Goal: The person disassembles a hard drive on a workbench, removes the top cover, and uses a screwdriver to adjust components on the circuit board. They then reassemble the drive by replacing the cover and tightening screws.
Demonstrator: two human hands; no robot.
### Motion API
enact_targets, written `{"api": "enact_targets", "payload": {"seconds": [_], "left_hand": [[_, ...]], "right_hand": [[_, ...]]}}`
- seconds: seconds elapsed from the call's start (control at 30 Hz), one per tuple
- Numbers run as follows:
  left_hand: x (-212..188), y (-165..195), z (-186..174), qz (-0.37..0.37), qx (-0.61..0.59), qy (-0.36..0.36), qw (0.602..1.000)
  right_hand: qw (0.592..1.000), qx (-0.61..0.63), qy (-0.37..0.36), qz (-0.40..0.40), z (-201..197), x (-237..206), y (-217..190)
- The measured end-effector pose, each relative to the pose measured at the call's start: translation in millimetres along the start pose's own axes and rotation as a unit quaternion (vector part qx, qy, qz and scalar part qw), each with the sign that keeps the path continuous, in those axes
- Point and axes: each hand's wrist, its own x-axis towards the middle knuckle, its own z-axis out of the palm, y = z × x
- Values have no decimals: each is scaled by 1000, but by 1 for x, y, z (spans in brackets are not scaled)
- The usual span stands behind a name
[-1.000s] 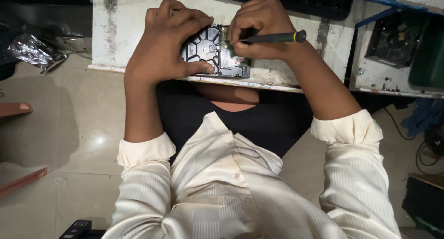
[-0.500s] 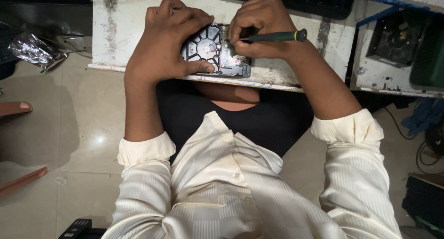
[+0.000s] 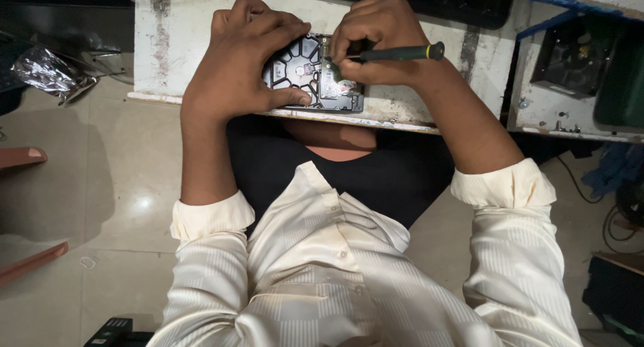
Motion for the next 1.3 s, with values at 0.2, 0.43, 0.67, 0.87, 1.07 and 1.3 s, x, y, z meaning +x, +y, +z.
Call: {"api": "enact_targets", "payload": {"seconds": [0.2, 0.43, 0.67, 0.87, 1.07, 1.3], "left_hand": [[0, 0, 0, 0, 1, -1, 1000], [0, 1, -1, -2, -3, -3, 1000], [0, 2, -1, -10, 3, -7, 1000], [0, 1, 0, -1, 2, -3, 1000], [0, 1, 0, -6, 0, -5, 1000], [0, 1, -1, -1, 0, -4, 1000]], "right_hand": [[1000, -2, 2, 1, 0, 1, -2], [1000, -11, 2, -2, -1, 1, -3], [1000, -15, 8, 12, 1, 0, -2], [1000, 1, 7, 4, 1, 1, -1], [1000, -9, 6, 5, 1, 1, -2], [1000, -8, 3, -5, 1, 1, -1]]}}
